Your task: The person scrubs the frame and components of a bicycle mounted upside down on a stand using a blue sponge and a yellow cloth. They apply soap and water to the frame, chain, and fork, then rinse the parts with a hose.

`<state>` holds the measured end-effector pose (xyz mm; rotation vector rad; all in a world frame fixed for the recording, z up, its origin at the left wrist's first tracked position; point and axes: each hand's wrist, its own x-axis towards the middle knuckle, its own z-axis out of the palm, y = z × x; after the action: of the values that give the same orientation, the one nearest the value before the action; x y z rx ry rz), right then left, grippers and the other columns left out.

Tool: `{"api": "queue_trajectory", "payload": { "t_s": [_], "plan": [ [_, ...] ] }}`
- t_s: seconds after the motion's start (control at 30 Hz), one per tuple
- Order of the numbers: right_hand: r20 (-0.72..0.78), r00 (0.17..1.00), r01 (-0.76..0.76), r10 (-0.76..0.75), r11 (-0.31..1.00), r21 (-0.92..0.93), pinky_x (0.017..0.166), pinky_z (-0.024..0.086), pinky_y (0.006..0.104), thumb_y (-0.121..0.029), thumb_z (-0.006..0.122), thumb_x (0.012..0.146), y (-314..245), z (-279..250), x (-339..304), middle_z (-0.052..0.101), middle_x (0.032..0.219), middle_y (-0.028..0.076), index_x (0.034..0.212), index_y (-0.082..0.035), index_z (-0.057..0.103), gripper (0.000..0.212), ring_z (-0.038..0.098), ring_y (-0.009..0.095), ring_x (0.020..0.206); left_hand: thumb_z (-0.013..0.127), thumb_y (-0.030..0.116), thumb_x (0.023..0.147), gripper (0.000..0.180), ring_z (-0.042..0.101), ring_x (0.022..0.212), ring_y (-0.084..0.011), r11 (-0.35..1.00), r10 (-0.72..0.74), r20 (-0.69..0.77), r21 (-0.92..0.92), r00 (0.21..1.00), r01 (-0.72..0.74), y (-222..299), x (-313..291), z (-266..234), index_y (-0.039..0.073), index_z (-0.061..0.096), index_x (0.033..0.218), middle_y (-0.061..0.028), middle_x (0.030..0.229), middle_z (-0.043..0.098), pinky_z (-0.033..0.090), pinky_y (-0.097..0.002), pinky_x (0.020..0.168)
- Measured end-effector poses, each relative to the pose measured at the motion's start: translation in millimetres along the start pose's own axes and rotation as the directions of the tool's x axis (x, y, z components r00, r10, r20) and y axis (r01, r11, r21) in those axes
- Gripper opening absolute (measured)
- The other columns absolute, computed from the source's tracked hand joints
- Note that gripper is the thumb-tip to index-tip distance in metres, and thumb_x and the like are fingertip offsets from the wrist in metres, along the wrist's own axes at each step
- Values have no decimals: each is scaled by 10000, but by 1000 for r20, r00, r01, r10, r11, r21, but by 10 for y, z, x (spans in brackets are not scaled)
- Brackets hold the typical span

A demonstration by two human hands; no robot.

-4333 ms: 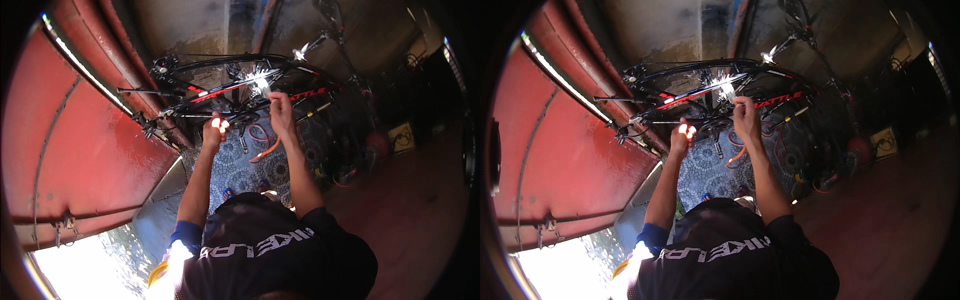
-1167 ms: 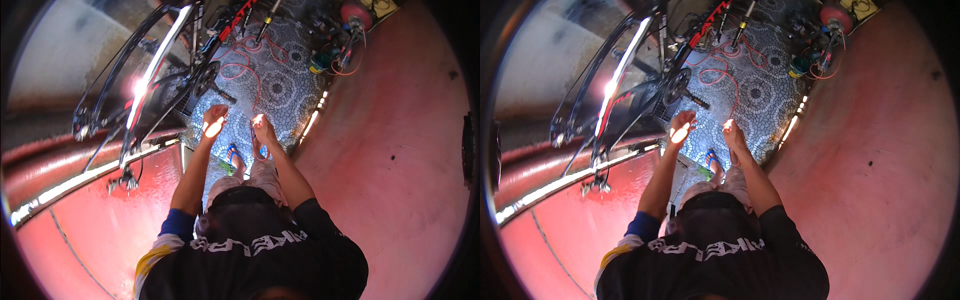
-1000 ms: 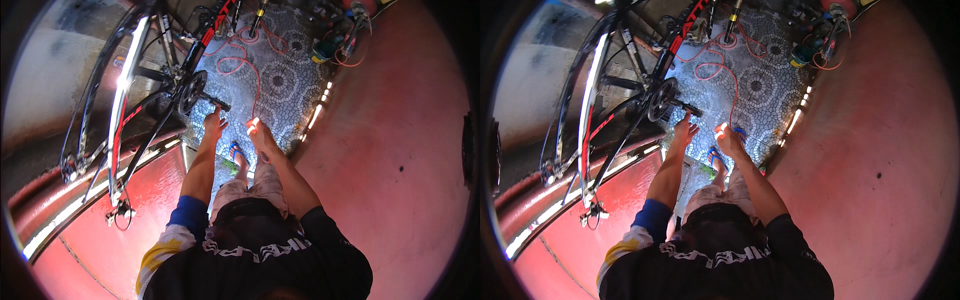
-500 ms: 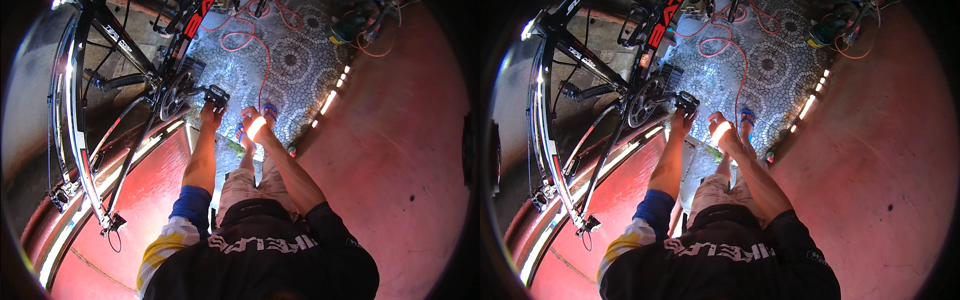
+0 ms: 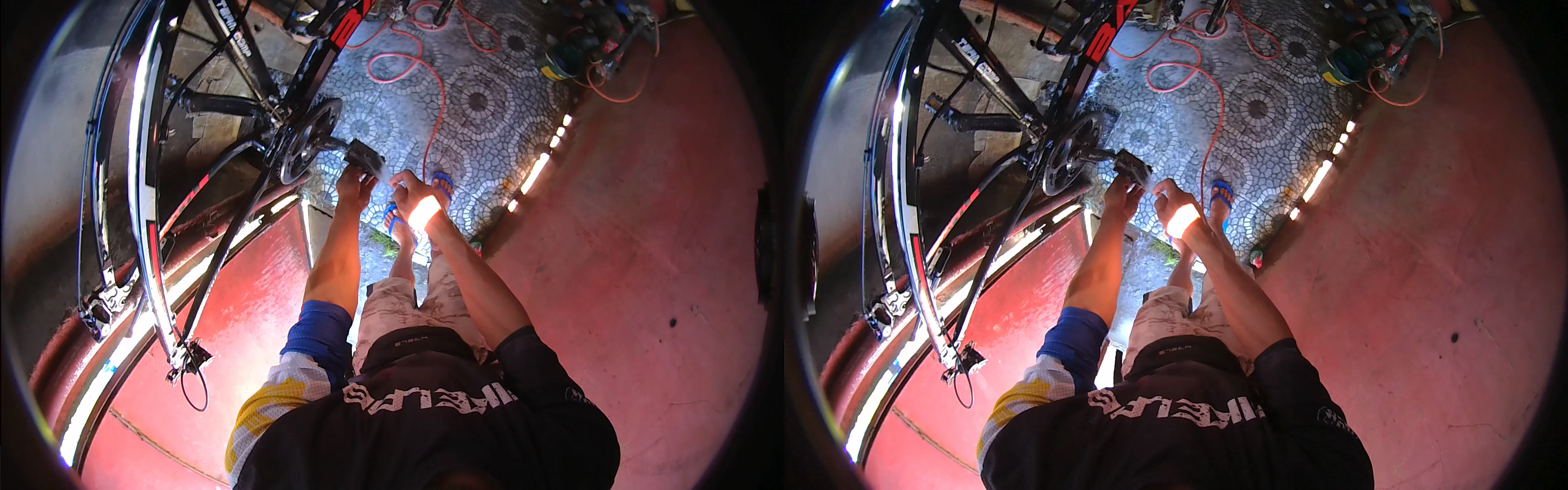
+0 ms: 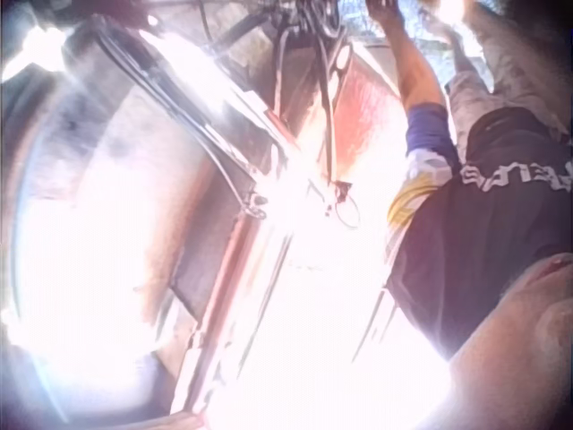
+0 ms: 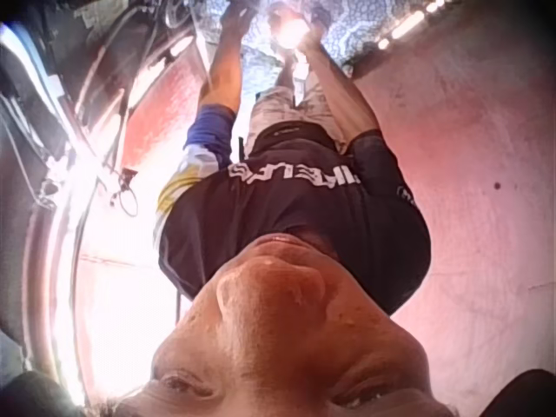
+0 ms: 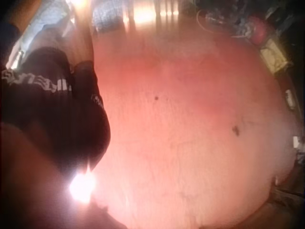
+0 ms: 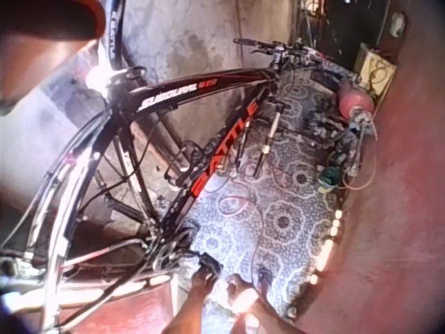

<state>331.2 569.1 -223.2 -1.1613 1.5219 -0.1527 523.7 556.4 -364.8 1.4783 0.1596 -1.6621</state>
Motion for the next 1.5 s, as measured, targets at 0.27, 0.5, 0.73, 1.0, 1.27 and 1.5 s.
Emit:
{"api": "queue_trajectory", "payload": {
  "t_s": [0.27,0.5,0.73,1.0,1.27,1.5],
  "plan": [
    [-142,946,276,-291,955,-112,672,566,482,-252,521,973,632,699,134,704,795,212,1151,-145,579,216,712,379,730,476,32,976,270,614,1064,-303,1000,19,49,-8,999,-18,135,-261,95,57,547,1235,-119,1166,589,560,-503,946],
    [-2,981,195,-196,974,-117,608,533,358,-134,591,893,223,442,33,634,1166,-2,895,-78,674,100,710,204,847,488,1,950,291,652,1006,-281,999,37,28,-18,999,-37,54,-102,-120,62,536,1231,-119,1096,617,580,-483,897],
    [172,971,138,-167,976,168,707,546,348,-158,615,916,201,469,29,691,1117,36,955,-69,685,120,700,224,929,515,141,992,283,650,974,-297,993,-83,-43,-88,996,79,12,-87,-51,39,511,1256,-142,1075,619,584,-493,873],
    [336,892,410,-303,855,-317,859,543,411,-296,641,889,2385,792,414,742,913,100,935,-118,719,200,696,292,981,588,246,994,519,606,1127,-282,911,91,-74,409,993,-53,355,-556,71,93,438,1467,-109,1309,577,564,-461,897],
    [293,928,49,231,702,-711,913,560,507,-312,546,919,2223,716,-57,718,1167,184,1078,-102,729,320,698,358,1089,642,188,953,393,694,915,-207,534,326,322,713,889,-454,715,-1559,-298,31,610,1312,-127,1121,698,570,-350,795],
    [430,890,167,154,767,-620,881,570,492,-221,601,844,1943,858,-285,732,1117,193,1037,-75,767,293,717,352,1027,639,120,966,321,708,1006,-308,-59,487,636,708,599,-704,1255,-2944,87,53,631,1280,-181,1169,689,561,-388,850]
  ]
}}
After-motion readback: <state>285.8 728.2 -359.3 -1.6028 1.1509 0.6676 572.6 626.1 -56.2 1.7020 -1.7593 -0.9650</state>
